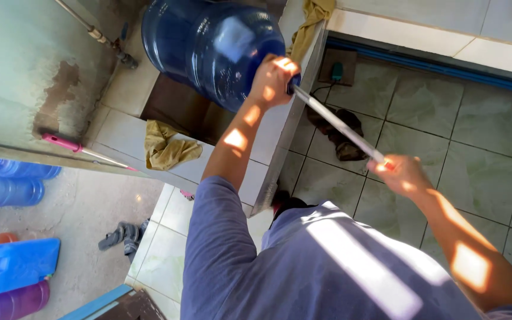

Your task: Washing and scrubbing large plastic water bottles inside a sink using a long-handled brush.

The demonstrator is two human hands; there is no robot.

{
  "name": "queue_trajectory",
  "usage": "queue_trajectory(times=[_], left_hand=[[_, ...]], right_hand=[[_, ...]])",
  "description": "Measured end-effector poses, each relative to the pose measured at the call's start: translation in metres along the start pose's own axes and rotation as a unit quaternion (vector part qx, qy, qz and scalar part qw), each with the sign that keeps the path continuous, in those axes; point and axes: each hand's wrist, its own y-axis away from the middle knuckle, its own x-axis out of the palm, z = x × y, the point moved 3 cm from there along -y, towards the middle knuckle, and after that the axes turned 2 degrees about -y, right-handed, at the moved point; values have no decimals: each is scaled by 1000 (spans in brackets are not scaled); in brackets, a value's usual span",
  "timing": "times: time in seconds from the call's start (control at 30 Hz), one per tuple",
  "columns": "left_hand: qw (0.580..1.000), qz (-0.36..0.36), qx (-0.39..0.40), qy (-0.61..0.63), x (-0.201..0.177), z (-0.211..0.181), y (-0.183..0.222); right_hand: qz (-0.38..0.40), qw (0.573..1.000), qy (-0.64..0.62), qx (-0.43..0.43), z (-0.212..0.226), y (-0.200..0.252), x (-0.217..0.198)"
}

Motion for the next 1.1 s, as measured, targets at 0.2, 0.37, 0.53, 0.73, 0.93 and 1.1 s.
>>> queue_trajectory(times=[0.2, 0.37, 0.53, 0.73, 0.93, 1.1], left_hand=[[987, -125, 102, 11, 8, -11, 30], [993, 35, 109, 35, -3, -28, 29], [986, 29, 146, 81, -17, -42, 40], [983, 38, 154, 93, -24, -38, 40], [981, 26, 167, 99, -13, -59, 39], [990, 12, 124, 61, -4, -71, 78]], right_hand=[[292, 917, -213, 168, 13, 19, 48], [-133, 991, -18, -6, 22, -7, 17], [268, 924, -183, 205, 106, 48, 80], [-31, 981, -64, 179, 95, 60, 45], [-96, 968, -113, 203, 100, 95, 73], [222, 802, -436, 342, 133, 136, 97]])
